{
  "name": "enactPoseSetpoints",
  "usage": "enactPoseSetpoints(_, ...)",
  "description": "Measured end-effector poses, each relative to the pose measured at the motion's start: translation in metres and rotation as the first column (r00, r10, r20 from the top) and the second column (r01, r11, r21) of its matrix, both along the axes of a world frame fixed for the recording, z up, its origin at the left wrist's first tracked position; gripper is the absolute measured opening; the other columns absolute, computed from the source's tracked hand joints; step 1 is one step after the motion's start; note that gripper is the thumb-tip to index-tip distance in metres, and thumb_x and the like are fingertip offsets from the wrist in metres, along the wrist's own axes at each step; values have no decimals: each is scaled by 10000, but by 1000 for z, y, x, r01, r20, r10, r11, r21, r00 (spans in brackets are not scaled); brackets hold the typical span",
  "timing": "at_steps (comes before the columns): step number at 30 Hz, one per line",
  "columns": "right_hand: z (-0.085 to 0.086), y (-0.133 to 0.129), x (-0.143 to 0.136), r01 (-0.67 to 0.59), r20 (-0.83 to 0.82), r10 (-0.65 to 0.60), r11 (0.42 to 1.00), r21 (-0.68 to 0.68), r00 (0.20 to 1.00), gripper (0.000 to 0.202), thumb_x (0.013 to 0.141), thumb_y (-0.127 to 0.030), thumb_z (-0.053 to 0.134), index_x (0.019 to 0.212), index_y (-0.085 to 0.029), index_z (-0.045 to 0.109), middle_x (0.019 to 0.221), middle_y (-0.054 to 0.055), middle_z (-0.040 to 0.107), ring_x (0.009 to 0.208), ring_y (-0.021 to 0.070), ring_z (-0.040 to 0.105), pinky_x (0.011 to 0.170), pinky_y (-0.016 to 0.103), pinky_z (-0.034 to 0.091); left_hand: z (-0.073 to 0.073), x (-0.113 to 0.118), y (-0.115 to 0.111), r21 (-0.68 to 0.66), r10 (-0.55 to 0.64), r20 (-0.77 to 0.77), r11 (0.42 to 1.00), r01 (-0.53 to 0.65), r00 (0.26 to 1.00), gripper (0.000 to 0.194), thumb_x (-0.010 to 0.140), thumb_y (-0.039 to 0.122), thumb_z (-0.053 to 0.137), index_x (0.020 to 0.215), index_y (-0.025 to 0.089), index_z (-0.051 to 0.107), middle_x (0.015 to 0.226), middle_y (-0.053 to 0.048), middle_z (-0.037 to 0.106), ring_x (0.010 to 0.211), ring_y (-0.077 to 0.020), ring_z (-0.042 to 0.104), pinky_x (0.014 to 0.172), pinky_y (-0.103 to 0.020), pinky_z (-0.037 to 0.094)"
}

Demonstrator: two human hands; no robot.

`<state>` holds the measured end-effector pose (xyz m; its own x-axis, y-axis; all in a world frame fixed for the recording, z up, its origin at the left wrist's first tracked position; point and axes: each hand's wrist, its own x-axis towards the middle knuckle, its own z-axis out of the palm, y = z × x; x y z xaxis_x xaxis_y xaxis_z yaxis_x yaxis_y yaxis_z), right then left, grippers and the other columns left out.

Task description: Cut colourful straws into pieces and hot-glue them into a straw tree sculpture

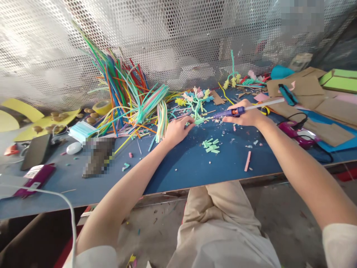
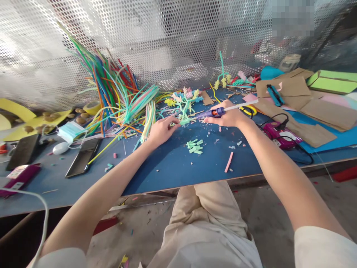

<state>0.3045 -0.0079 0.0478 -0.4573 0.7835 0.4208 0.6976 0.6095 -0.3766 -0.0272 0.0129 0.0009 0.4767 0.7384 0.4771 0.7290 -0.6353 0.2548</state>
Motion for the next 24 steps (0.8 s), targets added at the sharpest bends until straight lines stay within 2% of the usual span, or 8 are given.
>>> enactPoseSetpoints(5, -2, 2, -1, -1, 16, 0, 999, 33, 1000, 568, 885, -739, 630, 644, -224, 635, 526, -13, 546, 525, 148, 489, 580, 319, 359, 4, 2, -4, 18, -26, 6, 1000, 25, 1000, 174, 1015, 427, 671, 1050, 270, 736, 1080, 24, 809, 715, -138, 705, 817, -294, 518)
enactPoseSetpoints(10, -2, 1, -2, 4, 1, -4, 1000, 13, 1000, 598, 873, -760, 632, 590, -235, 595, 496, -13, 528, 507, 149, 471, 567, 325, 348, 4, 1, -3, 75, -14, 28, 997, 12, 1000, 178, 1005, 435, 683, 1024, 266, 738, 1026, 21, 815, 723, -141, 716, 851, -306, 521)
enactPoseSetpoints(15, 0, 0, -2, -6, -34, 4, 999, -50, 999, 586, 862, -771, 637, 613, -241, 643, 524, 3, 587, 535, 165, 513, 560, 324, 363, 2, 1, -1, 104, -11, 63, 995, 4, 998, 230, 1026, 461, 642, 1123, 276, 737, 1059, 5, 821, 709, -143, 718, 812, -306, 528)
enactPoseSetpoints(20, -4, 2, 1, -25, -60, 19, 995, -95, 998, 480, 906, -673, 645, 734, -237, 745, 642, 24, 703, 602, 187, 620, 600, 326, 419, 3, 3, -3, 120, -3, 76, 993, -6, 997, 278, 1072, 450, 557, 1137, 262, 751, 1074, -19, 822, 735, -149, 726, 800, -304, 525)
enactPoseSetpoints(24, -7, 5, 0, -40, -81, 36, 998, -53, 996, 536, 897, -702, 641, 712, -209, 745, 587, 17, 656, 568, 166, 571, 579, 322, 380, 2, 2, -1, 112, 3, 66, 994, -11, 998, 279, 1074, 442, 557, 1145, 256, 752, 1085, -29, 820, 795, -163, 744, 797, -306, 523)
